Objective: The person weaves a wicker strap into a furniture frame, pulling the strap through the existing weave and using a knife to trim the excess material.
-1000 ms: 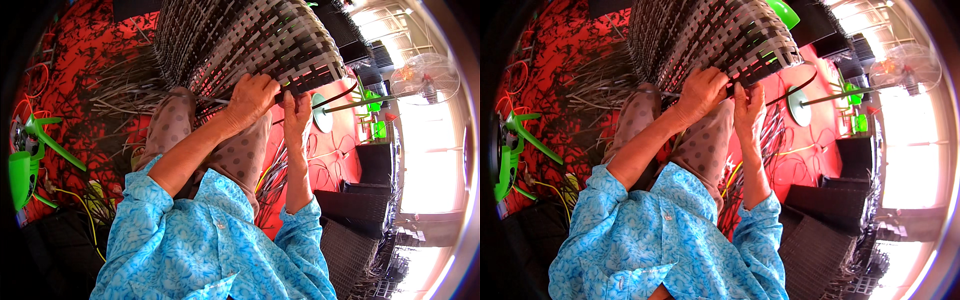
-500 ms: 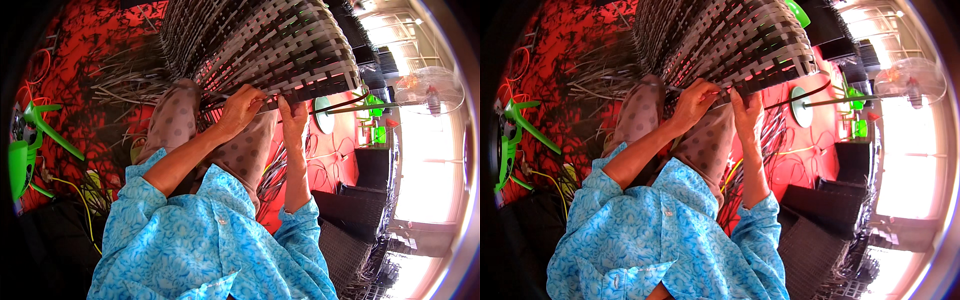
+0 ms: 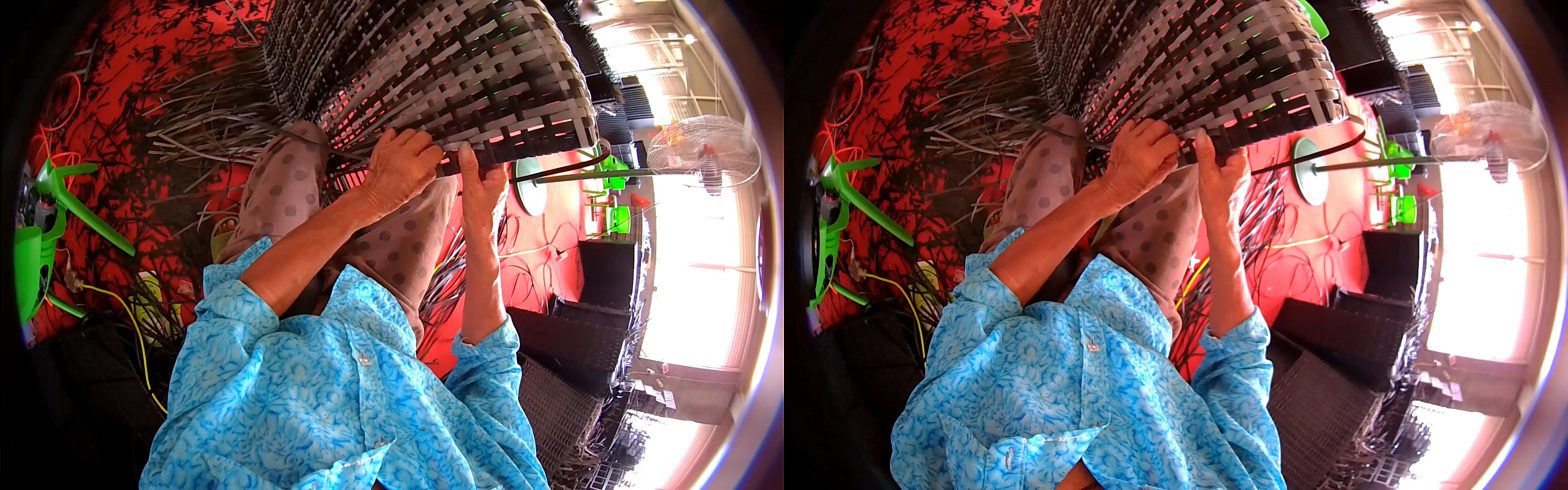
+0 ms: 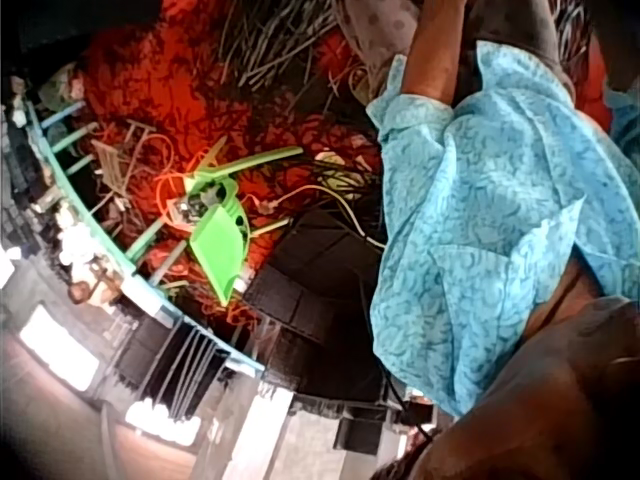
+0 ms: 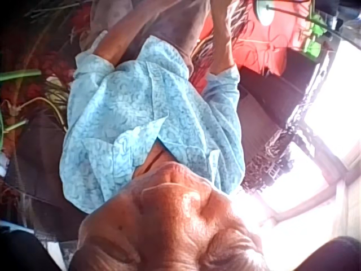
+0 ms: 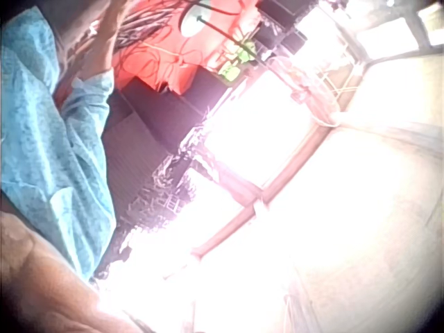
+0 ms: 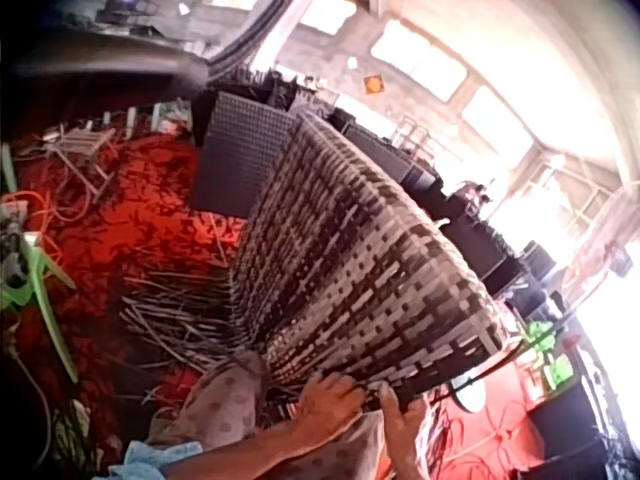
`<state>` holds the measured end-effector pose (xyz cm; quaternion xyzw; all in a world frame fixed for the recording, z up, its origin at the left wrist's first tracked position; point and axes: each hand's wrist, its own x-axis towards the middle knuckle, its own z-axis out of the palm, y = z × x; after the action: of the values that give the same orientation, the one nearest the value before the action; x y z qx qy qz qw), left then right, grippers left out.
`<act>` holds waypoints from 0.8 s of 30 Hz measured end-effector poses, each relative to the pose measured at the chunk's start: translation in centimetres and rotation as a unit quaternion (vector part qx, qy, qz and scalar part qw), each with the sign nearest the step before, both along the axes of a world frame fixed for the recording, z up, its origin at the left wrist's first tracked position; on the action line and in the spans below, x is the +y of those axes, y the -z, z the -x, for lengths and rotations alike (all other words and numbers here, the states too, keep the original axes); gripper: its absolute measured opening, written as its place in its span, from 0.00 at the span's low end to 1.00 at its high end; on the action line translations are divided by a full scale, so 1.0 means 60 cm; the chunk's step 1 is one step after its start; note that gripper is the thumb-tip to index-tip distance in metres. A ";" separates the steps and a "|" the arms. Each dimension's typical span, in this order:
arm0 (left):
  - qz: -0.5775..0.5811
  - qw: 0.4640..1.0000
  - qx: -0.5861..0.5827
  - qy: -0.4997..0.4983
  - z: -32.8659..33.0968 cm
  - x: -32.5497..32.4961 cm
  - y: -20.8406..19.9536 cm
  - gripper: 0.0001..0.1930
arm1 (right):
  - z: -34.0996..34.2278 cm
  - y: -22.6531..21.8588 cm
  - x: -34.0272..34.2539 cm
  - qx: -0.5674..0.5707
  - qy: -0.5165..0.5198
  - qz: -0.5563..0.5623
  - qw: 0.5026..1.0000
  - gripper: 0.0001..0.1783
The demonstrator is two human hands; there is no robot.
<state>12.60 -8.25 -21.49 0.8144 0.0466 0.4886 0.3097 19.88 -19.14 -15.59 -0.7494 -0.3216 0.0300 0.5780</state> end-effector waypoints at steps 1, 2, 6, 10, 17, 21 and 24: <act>-0.036 0.999 -0.001 -0.019 -0.001 0.001 -0.001 0.09 | 0.002 -0.001 0.000 -0.015 0.005 0.009 1.000 0.17; -0.058 0.998 -0.008 -0.024 -0.001 0.001 0.000 0.09 | 0.004 -0.002 0.001 -0.041 0.012 0.021 0.999 0.16; -0.101 0.995 0.008 -0.018 0.009 -0.007 0.013 0.08 | 0.007 -0.006 0.000 -0.087 0.053 0.072 0.992 0.15; -0.159 0.987 -0.004 0.021 0.035 -0.026 0.039 0.08 | 0.001 -0.008 -0.002 -0.096 0.059 0.114 0.987 0.19; 0.056 0.990 0.130 -0.024 0.042 0.005 0.102 0.14 | -0.015 -0.005 -0.008 -0.021 0.002 0.082 0.996 0.16; 0.145 0.953 0.255 0.071 0.051 0.032 0.138 0.14 | -0.012 0.002 -0.011 -0.018 -0.052 0.015 0.998 0.16; 0.192 0.919 0.311 0.150 0.048 0.034 0.146 0.19 | -0.013 0.011 -0.009 0.001 -0.036 0.074 0.997 0.16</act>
<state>9.73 -6.23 -30.24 0.8473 0.1108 0.1405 0.5001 20.68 -19.69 -16.23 -0.7777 -0.3453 0.0752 0.5198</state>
